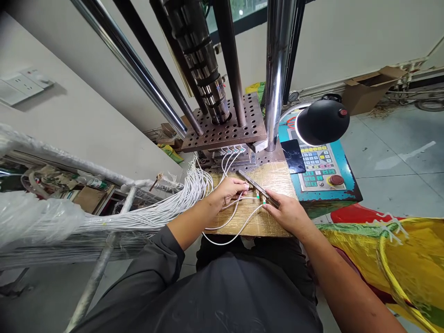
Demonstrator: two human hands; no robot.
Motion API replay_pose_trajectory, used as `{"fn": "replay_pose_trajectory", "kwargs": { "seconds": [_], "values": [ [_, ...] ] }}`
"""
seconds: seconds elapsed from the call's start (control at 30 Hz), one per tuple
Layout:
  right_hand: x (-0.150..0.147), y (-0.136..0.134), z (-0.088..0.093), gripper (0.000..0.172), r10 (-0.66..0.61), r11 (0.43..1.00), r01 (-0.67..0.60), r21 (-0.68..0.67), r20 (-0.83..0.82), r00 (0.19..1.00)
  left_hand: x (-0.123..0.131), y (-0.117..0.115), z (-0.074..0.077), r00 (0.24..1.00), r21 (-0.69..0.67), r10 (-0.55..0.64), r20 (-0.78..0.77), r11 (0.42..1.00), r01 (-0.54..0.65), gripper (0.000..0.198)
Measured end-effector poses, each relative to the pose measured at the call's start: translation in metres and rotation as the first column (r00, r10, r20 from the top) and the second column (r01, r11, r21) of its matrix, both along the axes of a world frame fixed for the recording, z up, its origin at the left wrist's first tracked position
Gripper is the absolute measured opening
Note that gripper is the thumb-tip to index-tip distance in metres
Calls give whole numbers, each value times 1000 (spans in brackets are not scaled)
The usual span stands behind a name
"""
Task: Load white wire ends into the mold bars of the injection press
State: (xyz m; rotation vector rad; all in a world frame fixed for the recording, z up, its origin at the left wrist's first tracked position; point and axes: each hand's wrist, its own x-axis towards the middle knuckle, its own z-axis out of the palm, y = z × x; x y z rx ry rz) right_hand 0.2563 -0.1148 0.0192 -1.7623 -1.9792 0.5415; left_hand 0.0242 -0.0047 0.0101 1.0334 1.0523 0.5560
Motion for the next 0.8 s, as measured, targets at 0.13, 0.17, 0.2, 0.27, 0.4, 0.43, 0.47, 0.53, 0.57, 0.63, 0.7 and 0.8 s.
{"fn": "replay_pose_trajectory", "kwargs": {
  "seconds": [0.13,0.17,0.2,0.27,0.4,0.43,0.47,0.53,0.57,0.63,0.7,0.8],
  "values": [
    [0,1,0,67,-20,999,21,-30,11,1000,-1,3,2,1000,43,20,18,999,-21,4],
    [0,1,0,68,-20,999,21,-35,9,1000,-1,2,2,999,51,23,32,998,-25,8],
    [0,1,0,69,-21,999,21,-40,5,1000,-1,1,2,998,45,34,50,998,-36,15],
    [0,1,0,71,-26,998,25,-50,-4,1000,-1,-2,1,995,22,72,71,997,-74,24],
    [-1,0,1,71,-46,997,45,-57,-24,999,-2,-9,-7,993,118,119,-12,986,-116,22],
    [-2,0,1,71,-48,997,46,-56,-27,999,-3,-11,-8,991,198,118,-67,975,-103,19],
    [-2,0,1,70,-49,997,48,-56,-27,998,-3,-13,-9,984,293,118,-134,953,-74,16],
    [-3,1,1,71,-52,997,50,-62,-25,998,-4,-16,-9,953,469,120,-279,883,26,11],
    [-3,1,1,71,-58,996,56,-66,-24,998,-4,-18,-8,932,534,118,-343,841,90,10],
    [-3,2,0,72,-66,995,64,-74,-27,997,-4,-20,-6,889,620,101,-447,751,227,11],
    [-3,2,0,72,-66,995,64,-71,-34,997,-3,-22,-4,846,661,56,-531,651,372,15],
    [-3,1,0,73,-61,996,59,-62,-41,997,-2,-23,-1,789,660,7,-614,553,509,20]
  ]
}}
